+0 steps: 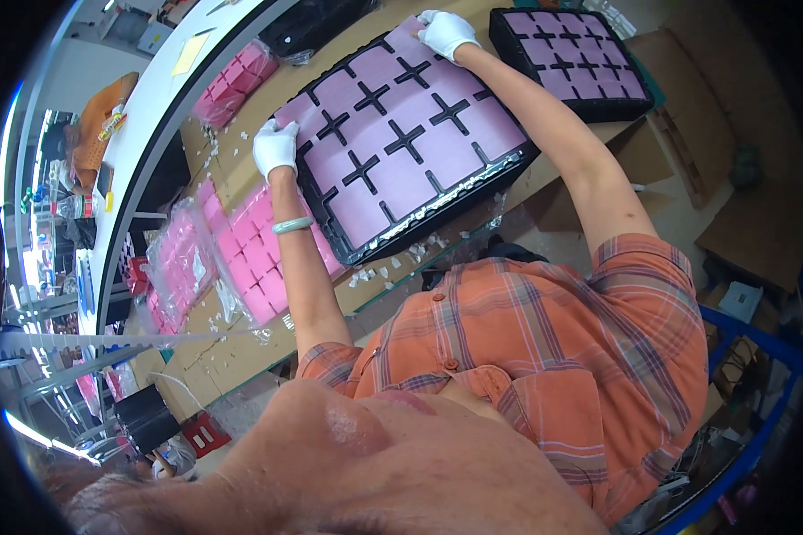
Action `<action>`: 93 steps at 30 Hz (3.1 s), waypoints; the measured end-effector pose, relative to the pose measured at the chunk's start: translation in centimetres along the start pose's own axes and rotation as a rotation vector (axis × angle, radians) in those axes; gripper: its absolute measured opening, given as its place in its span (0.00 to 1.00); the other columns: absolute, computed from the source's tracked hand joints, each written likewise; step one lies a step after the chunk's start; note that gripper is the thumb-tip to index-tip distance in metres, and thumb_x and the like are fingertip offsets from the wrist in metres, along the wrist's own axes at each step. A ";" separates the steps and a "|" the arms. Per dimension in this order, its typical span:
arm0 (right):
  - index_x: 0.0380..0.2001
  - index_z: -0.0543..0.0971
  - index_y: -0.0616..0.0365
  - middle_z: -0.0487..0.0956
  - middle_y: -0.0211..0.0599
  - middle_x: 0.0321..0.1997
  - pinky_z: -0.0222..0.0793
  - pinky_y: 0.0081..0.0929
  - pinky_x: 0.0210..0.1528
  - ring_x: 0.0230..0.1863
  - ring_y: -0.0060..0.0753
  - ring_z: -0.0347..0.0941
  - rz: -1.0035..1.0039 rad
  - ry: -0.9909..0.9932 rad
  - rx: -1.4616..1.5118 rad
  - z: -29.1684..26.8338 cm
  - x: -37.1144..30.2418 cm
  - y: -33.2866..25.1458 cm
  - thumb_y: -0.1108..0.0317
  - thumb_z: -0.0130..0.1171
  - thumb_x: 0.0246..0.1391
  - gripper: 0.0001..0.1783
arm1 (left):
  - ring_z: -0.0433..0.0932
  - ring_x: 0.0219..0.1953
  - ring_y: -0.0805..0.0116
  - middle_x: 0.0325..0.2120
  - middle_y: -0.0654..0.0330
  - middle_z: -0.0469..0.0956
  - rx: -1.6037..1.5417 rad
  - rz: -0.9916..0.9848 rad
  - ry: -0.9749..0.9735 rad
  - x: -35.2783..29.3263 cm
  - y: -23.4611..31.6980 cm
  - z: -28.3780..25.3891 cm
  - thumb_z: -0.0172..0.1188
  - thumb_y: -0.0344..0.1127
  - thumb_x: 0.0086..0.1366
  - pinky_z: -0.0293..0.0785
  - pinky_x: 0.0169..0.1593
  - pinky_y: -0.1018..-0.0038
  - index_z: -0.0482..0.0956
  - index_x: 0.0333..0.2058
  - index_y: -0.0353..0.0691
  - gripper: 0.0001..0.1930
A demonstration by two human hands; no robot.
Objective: The person assembles pink grid spacers and white plastic pins into black rectangular trays by hand.
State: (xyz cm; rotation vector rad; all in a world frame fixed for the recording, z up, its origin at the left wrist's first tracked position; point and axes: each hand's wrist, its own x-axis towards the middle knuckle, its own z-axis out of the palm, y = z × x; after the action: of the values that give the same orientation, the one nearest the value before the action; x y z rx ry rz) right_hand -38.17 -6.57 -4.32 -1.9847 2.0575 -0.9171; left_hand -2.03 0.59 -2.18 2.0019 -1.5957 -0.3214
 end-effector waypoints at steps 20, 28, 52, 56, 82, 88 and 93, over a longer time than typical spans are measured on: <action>0.26 0.78 0.58 0.77 0.48 0.28 0.71 0.44 0.41 0.36 0.56 0.73 -0.446 0.026 -0.358 -8.7 -5.1 -8.3 0.68 0.54 0.47 0.06 | 0.73 0.53 0.54 0.51 0.62 0.77 0.361 0.549 0.241 -4.6 2.2 -2.1 0.57 0.48 0.61 0.64 0.55 0.52 0.80 0.44 0.45 0.18; 0.50 0.79 0.55 0.78 0.34 0.56 0.65 0.40 0.57 0.58 0.41 0.70 -0.562 -0.009 -0.535 -2.3 -5.1 -1.6 0.50 0.46 0.62 0.24 | 0.65 0.63 0.54 0.60 0.66 0.71 0.815 0.462 -0.058 -5.8 3.5 -0.6 0.37 0.55 0.70 0.39 0.64 0.31 0.75 0.56 0.53 0.25; 0.47 0.79 0.60 0.79 0.40 0.50 0.64 0.43 0.57 0.54 0.48 0.72 -0.670 -0.010 -0.475 -13.9 -21.3 0.8 0.50 0.50 0.59 0.25 | 0.67 0.60 0.47 0.55 0.54 0.73 0.545 0.563 -0.038 -24.7 2.3 -6.8 0.51 0.47 0.65 0.46 0.65 0.39 0.75 0.54 0.43 0.22; 0.42 0.81 0.57 0.80 0.42 0.39 0.69 0.36 0.49 0.44 0.46 0.75 -0.413 0.127 -0.045 -14.3 -22.1 2.0 0.64 0.54 0.59 0.13 | 0.77 0.45 0.60 0.47 0.52 0.76 -0.257 0.189 -0.033 -25.0 -2.0 -7.0 0.49 0.29 0.68 0.73 0.49 0.68 0.74 0.55 0.36 0.18; 0.53 0.78 0.55 0.77 0.28 0.47 0.70 0.25 0.45 0.41 0.25 0.73 0.578 0.351 0.940 -26.7 -22.1 26.7 0.60 0.55 0.62 0.19 | 0.69 0.20 0.76 0.28 0.61 0.69 -1.323 -0.089 -0.488 -25.3 24.4 0.2 0.55 0.28 0.65 0.71 0.21 0.79 0.65 0.53 0.33 0.18; 0.38 0.83 0.53 0.80 0.27 0.31 0.64 0.21 0.29 0.27 0.20 0.70 0.719 0.591 0.801 -30.7 -20.6 44.5 0.57 0.58 0.62 0.13 | 0.63 0.16 0.79 0.23 0.65 0.67 -1.414 -0.230 -0.504 -26.4 32.9 21.2 0.47 0.29 0.68 0.64 0.17 0.78 0.65 0.52 0.38 0.14; 0.35 0.82 0.62 0.80 0.36 0.27 0.67 0.29 0.28 0.22 0.29 0.70 0.735 0.506 0.500 -23.5 -15.7 49.7 0.56 0.54 0.63 0.18 | 0.72 0.24 0.71 0.39 0.55 0.71 -1.110 -0.381 -0.310 -24.2 31.9 31.8 0.47 0.31 0.69 0.73 0.20 0.75 0.68 0.56 0.34 0.19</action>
State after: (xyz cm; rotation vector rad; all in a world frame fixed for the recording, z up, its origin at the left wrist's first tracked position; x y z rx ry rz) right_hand -90.62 13.11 -15.49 -0.6981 2.2051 -1.6128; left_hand -50.70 10.60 -14.12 1.3420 -0.8017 -1.3645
